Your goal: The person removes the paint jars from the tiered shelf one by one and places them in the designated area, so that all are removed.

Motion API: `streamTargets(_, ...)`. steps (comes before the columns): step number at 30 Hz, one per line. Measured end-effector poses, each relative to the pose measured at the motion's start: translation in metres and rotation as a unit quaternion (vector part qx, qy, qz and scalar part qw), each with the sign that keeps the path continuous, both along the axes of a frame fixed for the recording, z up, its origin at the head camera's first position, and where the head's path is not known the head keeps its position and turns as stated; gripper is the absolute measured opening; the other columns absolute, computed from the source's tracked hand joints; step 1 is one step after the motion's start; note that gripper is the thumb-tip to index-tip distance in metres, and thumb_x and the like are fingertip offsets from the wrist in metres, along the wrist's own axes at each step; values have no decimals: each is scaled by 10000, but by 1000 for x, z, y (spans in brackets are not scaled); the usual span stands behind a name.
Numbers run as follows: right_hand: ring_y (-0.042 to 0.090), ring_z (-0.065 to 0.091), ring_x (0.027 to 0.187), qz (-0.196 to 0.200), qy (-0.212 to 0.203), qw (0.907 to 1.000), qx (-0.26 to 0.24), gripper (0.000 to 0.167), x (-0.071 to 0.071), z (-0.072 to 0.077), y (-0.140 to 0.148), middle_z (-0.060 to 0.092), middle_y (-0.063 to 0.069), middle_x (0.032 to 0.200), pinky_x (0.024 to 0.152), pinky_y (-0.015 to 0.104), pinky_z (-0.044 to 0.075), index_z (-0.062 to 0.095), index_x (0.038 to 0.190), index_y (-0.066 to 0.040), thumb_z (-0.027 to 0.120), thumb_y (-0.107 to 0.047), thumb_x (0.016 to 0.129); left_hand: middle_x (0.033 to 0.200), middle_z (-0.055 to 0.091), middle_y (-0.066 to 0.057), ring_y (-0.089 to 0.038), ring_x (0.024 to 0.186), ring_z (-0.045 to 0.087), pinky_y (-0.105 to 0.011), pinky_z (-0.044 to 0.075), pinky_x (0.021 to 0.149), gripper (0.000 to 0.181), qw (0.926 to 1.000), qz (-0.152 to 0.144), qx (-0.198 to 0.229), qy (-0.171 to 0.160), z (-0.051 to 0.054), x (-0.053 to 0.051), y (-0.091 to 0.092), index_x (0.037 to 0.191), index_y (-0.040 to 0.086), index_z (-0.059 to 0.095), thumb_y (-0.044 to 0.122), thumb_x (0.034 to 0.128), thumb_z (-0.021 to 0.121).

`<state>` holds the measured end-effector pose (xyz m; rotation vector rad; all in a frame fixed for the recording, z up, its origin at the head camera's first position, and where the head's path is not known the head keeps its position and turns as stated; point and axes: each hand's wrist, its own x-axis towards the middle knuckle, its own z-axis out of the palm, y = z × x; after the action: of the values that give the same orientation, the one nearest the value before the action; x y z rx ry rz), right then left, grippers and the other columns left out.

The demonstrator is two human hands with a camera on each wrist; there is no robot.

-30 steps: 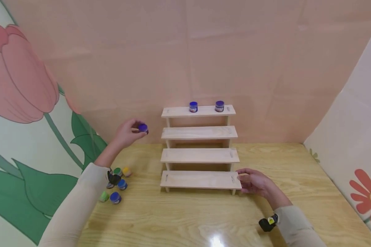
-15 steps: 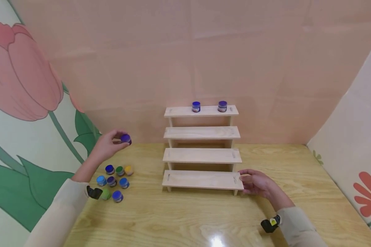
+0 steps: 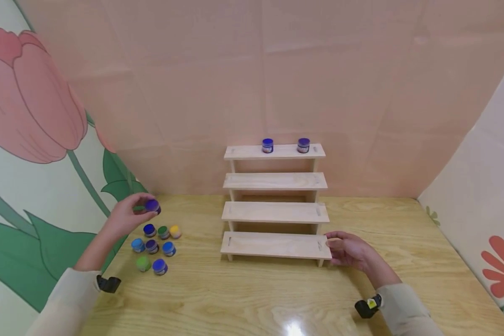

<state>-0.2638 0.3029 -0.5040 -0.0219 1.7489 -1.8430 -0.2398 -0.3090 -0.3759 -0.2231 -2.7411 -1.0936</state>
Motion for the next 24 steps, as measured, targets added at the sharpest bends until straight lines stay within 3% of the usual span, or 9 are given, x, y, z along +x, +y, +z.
streamTargets(11, 160, 700, 891, 12, -8, 10000, -10, 195, 0, -1, 1, 714, 20, 1012, 747, 323, 619, 590, 1223, -166, 565, -118, 1035, 1232, 621, -251, -402, 1150, 600, -491, 561, 949, 427, 9999, 12, -143, -78, -31, 32, -33, 1319, -72, 561, 35, 933, 708)
streamTargets(16, 160, 695, 884, 42, 20, 10000, -21, 195, -1, -2, 1, 710, 23, 1013, 737, 312, 616, 588, 1225, -170, 560, -120, 1039, 1209, 632, -252, -409, 1138, 605, -495, 564, 937, 417, 9996, 158, -197, -123, -47, 45, -49, 1296, -78, 573, 24, 919, 720)
streamTargets(24, 159, 691, 880, 7, -4, 10000, -11, 177, -2, -2, 2, 709, 22, 1011, 737, 311, 617, 604, 1190, -192, 556, -115, 1038, 1178, 643, -252, -410, 1131, 601, -473, 576, 914, 409, 9987, 405, -151, -281, -76, 58, -73, 1264, -82, 585, 7, 895, 738)
